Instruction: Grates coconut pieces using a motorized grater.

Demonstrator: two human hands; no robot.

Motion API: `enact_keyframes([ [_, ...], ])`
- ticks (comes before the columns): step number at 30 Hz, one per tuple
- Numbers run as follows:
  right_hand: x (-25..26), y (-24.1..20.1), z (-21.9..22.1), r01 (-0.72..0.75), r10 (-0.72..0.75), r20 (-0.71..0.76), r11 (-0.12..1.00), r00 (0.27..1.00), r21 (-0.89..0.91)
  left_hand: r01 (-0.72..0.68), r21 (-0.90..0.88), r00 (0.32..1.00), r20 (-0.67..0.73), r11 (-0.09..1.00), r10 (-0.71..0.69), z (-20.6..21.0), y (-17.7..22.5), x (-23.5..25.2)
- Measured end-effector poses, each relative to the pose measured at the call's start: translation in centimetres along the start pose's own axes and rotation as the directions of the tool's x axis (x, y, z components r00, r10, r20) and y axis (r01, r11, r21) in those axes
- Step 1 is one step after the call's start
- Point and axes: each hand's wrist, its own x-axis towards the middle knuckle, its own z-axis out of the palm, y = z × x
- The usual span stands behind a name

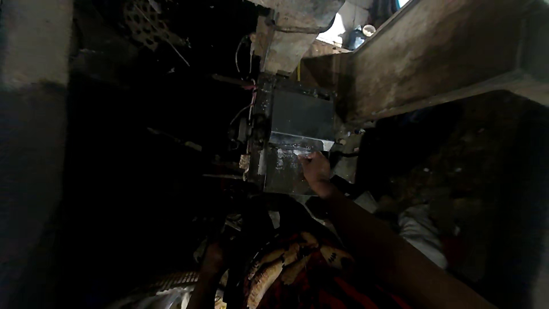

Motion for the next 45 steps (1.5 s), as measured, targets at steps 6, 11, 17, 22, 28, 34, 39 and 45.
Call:
enact_keyframes([
  [6,0.0,-0.8,0.0,0.009,-0.006,0.033,0.997,0.999,-0.074,0.273,-0.170,0.940,-0.164,0.947,-0.301,4.0,-3.0,-3.5],
  [11,-1.1,0.5,-2.2,0.264,-0.239,0.149,0.948,0.960,-0.176,0.499,-0.440,0.765,-0.180,0.747,-0.618,12.1,-5.0,-9.9],
  [17,-1.8,1.7,-5.4,0.575,-0.550,0.285,0.818,0.785,-0.004,0.638,-0.685,0.594,0.146,0.352,-0.791,27.1,-3.5,-17.4],
  [22,-2.5,-1.0,-7.7,0.720,-0.680,0.259,0.586,0.686,-0.371,0.630,-0.721,0.467,0.052,0.290,-0.883,28.5,-4.7,-18.7],
  [28,-6.9,-2.5,-5.2,0.859,-0.866,0.068,0.477,0.496,-0.186,0.505,-0.817,0.380,-0.077,0.277,-0.922,23.1,-13.4,-15.7],
  [34,-14.8,-2.3,3.4,0.951,-0.918,0.254,0.309,0.306,-0.027,0.169,-0.970,0.414,-0.093,0.177,-0.905,23.3,-22.3,-6.4],
  [39,-21.6,-2.6,8.9,0.980,-0.848,0.499,0.196,0.177,-0.014,0.156,-0.981,0.452,-0.033,0.115,-0.891,23.7,-24.5,-4.3],
  [45,-28.1,-5.3,14.3,0.984,-0.627,0.769,0.179,0.125,-0.014,-0.093,-0.994,0.601,-0.006,-0.062,-0.799,26.9,-25.0,-11.7],
])
